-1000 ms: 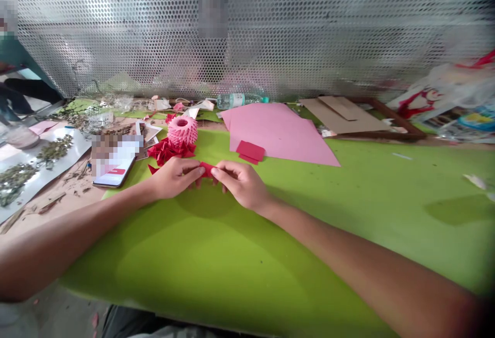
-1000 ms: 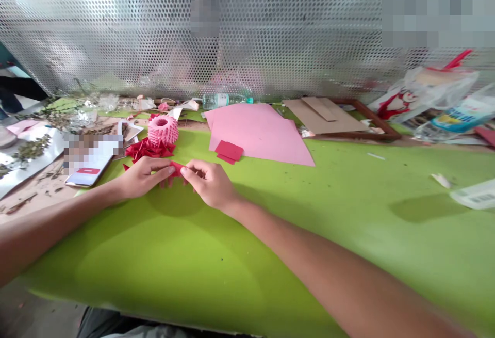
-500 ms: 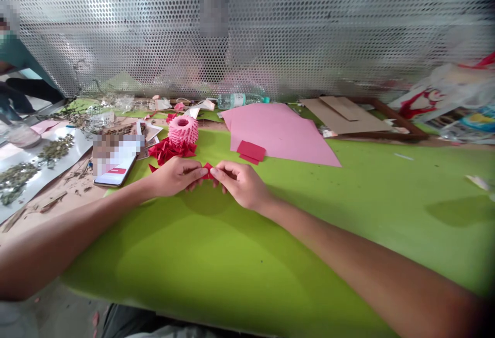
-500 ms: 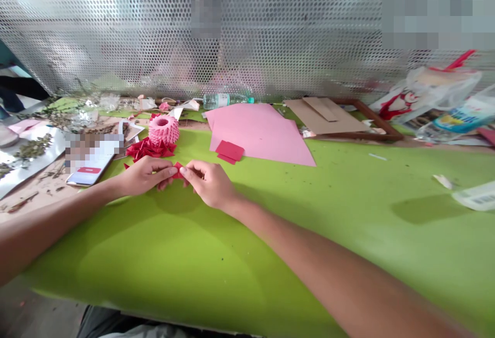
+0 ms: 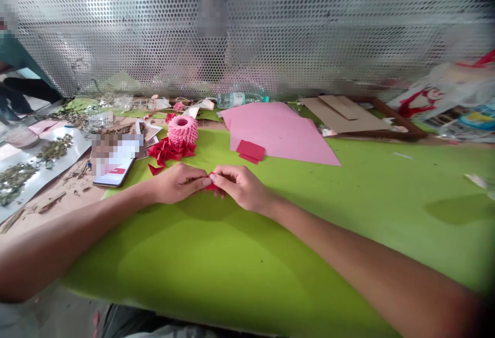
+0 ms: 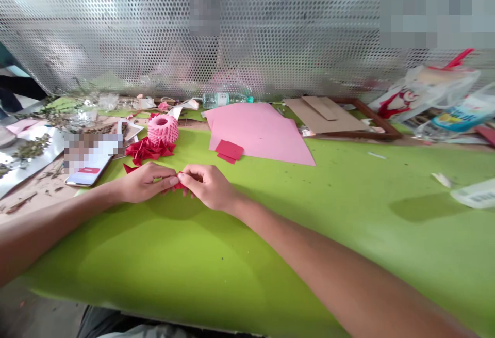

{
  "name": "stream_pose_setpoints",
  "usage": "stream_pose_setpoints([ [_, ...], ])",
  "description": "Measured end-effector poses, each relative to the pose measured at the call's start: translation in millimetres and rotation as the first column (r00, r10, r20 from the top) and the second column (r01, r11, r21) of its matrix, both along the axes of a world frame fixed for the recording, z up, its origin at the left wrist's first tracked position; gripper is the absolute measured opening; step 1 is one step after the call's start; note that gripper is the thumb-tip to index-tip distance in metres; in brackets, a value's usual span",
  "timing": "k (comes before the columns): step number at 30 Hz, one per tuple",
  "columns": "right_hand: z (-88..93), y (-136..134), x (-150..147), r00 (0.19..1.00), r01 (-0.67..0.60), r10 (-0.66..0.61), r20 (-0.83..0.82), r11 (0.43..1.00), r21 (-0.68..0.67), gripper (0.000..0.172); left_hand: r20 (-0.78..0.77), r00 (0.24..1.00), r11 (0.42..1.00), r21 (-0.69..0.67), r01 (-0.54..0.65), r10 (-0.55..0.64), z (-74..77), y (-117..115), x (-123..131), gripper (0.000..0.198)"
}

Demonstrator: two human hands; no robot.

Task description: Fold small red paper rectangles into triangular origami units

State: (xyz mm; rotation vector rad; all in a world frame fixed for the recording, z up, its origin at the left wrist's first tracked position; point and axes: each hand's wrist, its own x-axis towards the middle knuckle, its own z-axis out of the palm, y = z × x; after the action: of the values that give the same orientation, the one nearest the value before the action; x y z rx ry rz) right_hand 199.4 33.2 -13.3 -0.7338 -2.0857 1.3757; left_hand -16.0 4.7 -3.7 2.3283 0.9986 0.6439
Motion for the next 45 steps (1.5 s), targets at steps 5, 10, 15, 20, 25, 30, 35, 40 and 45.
stream_pose_setpoints([
  [5, -1.5, 1.7, -1.1, 0.989, 0.112, -0.115, -0.096, 0.993, -0.035, 0.033, 0.009, 0.994, 0.974, 0.198, -0.106, 0.107, 0.7, -1.3, -4.4, 0.035],
  [10, -4.1, 4.7, -2.5, 0.983, 0.114, -0.129, -0.131, 0.987, -0.116, 0.041, 0.059, 0.996, 0.906, 0.415, -0.087, 0.068, -5.1, 0.9, -4.7, 0.023],
  [15, -3.6, 4.5, -3.1, 0.985, 0.076, -0.093, -0.143, 0.990, -0.123, 0.042, 0.039, 0.999, 0.856, 0.516, -0.027, 0.009, -4.1, 3.4, -3.0, 0.014],
  [20, -3.7, 5.0, -2.4, 0.987, 0.055, -0.070, -0.142, 0.993, -0.106, 0.042, 0.072, 0.997, 0.841, 0.537, -0.070, 0.038, -4.6, 3.0, -3.5, 0.011],
  [25, -3.1, 3.9, -2.1, 0.988, 0.086, -0.093, -0.126, 0.994, -0.063, 0.039, 0.106, 0.988, 0.885, 0.443, -0.145, 0.109, -4.8, 1.9, -3.3, 0.013],
  [30, -2.0, 2.2, -3.1, 0.986, 0.126, -0.127, -0.104, 0.992, -0.020, 0.040, 0.166, 0.973, 0.911, 0.353, -0.213, 0.163, -1.6, 0.7, -1.5, 0.017],
  [35, -1.4, 1.3, -2.3, 0.989, 0.135, -0.130, -0.069, 0.989, 0.062, 0.039, 0.212, 0.933, 0.945, 0.091, -0.314, 0.290, 0.8, -0.6, 1.3, 0.015],
  [40, -0.8, -0.5, -1.8, 0.987, 0.156, -0.161, 0.007, 0.965, 0.210, 0.035, 0.229, 0.910, 0.938, -0.124, -0.325, 0.345, -2.7, 1.5, 2.5, 0.019],
  [45, -0.2, -0.6, -1.9, 0.987, 0.144, -0.155, 0.031, 0.961, 0.237, 0.032, 0.343, 0.875, 0.925, -0.288, -0.249, 0.342, -10.0, 5.8, 1.6, 0.030],
])
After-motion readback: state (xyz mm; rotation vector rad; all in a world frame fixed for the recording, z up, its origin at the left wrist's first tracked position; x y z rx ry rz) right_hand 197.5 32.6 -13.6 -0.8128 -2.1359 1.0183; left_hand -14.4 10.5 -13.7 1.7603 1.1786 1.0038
